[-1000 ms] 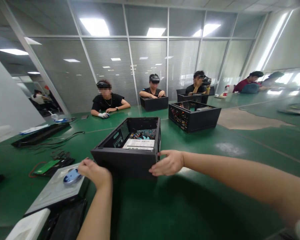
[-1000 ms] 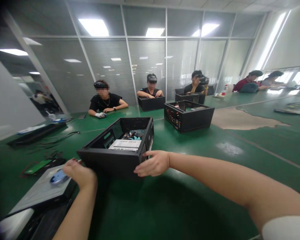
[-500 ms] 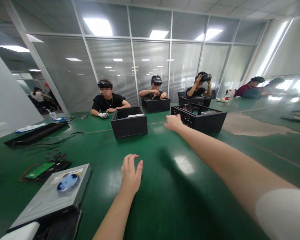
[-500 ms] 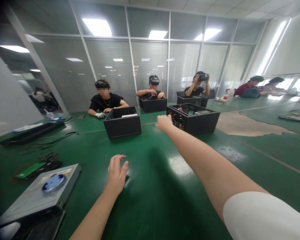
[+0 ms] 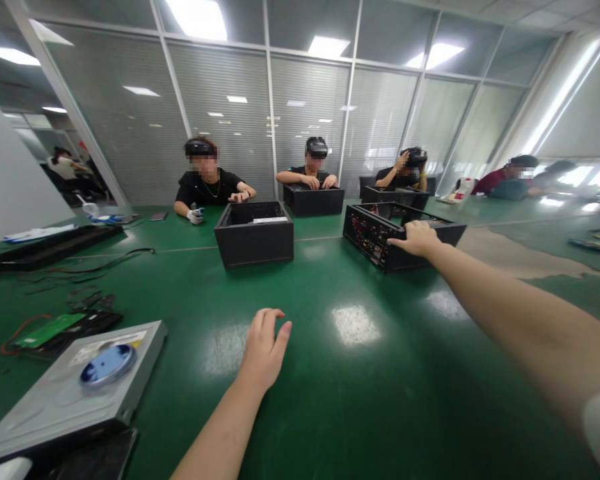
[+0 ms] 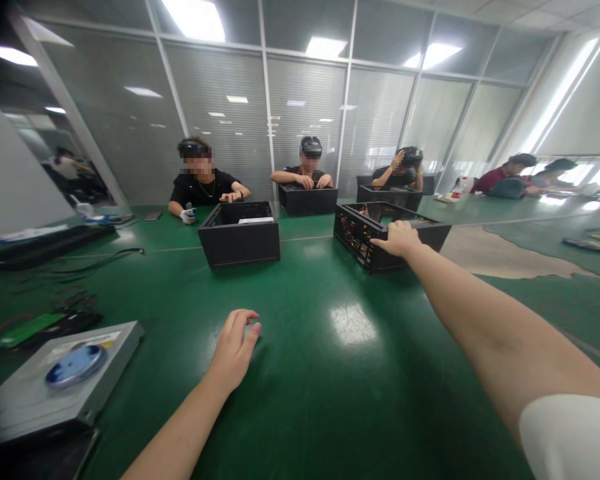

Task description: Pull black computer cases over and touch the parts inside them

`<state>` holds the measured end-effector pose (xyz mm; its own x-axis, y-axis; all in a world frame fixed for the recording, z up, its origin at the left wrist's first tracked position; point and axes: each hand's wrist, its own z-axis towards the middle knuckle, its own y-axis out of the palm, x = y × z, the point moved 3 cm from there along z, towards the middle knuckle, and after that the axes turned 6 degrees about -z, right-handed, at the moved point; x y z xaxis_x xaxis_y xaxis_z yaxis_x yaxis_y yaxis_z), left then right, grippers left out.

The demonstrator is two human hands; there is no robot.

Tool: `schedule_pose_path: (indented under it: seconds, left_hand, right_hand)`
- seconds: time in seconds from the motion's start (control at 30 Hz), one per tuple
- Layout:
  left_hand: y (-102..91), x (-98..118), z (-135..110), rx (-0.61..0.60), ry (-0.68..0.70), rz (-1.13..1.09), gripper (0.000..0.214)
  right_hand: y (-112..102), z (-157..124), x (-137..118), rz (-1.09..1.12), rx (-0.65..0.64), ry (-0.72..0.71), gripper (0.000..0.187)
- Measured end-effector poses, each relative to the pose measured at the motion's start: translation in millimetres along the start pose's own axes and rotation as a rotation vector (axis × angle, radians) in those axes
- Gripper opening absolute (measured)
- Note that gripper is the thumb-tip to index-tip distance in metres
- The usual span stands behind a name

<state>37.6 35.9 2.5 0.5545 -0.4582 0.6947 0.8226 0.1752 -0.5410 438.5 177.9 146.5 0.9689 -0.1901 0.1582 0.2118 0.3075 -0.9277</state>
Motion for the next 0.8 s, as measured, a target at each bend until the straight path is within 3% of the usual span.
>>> schedule_pose_path:
  seconds: [0.13,0.23,0.33,0.43,0.5,0.57,0.63,0.73,0.8]
  left_hand:
    - [1.6,1.2,1.9,-0.016,-0.006,0.003,0.033]
    - [2.9,9.9,1.3,-0.042,0.006,0.013,0.035]
    - [2.4,26.4,-1.8,-0.058,0.052,0.024,0.039]
    - [-0.8,42.4,-5.7,0.012,0.017,-0.053,0.044]
    - [-2.2,49.7,-8.6,0.083,-0.076,-0.128,0.049]
    - [-0.6,55.8,-12.3,0.112,-0.159,-0.184,0.054]
    - [4.7,61.1,-16.5,0.085,-0.191,-0.222,0.059]
    - [17.0,63.3,-22.4,0.031,-0.184,-0.301,0.066]
    - [25.0,59.1,-23.6,0.024,-0.183,-0.379,0.07]
  right_hand:
    - [4.4,-12.4,1.8,-0.071,-0.004,-0.016,0.067]
    - [-4.7,-50.9,-19.5,-0.105,0.033,-0.055,0.075]
    - [-34.7,-101.2,-36.4,-0.054,0.078,-0.293,0.073]
    - [-67.8,-130.1,-18.7,0.145,0.022,-0.581,0.073]
    - [-75.0,-127.9,12.8,0.19,-0.078,-0.543,0.076]
    - [-67.6,-119.1,43.5,0.166,-0.23,-0.406,0.079]
    - [-56.4,-115.6,58.1,0.159,-0.352,-0.334,0.081]
    - [-56.8,-129.2,46.1,0.122,-0.347,-0.295,0.082]
    - [-72.6,-152.3,23.5,0.072,-0.334,-0.322,0.087]
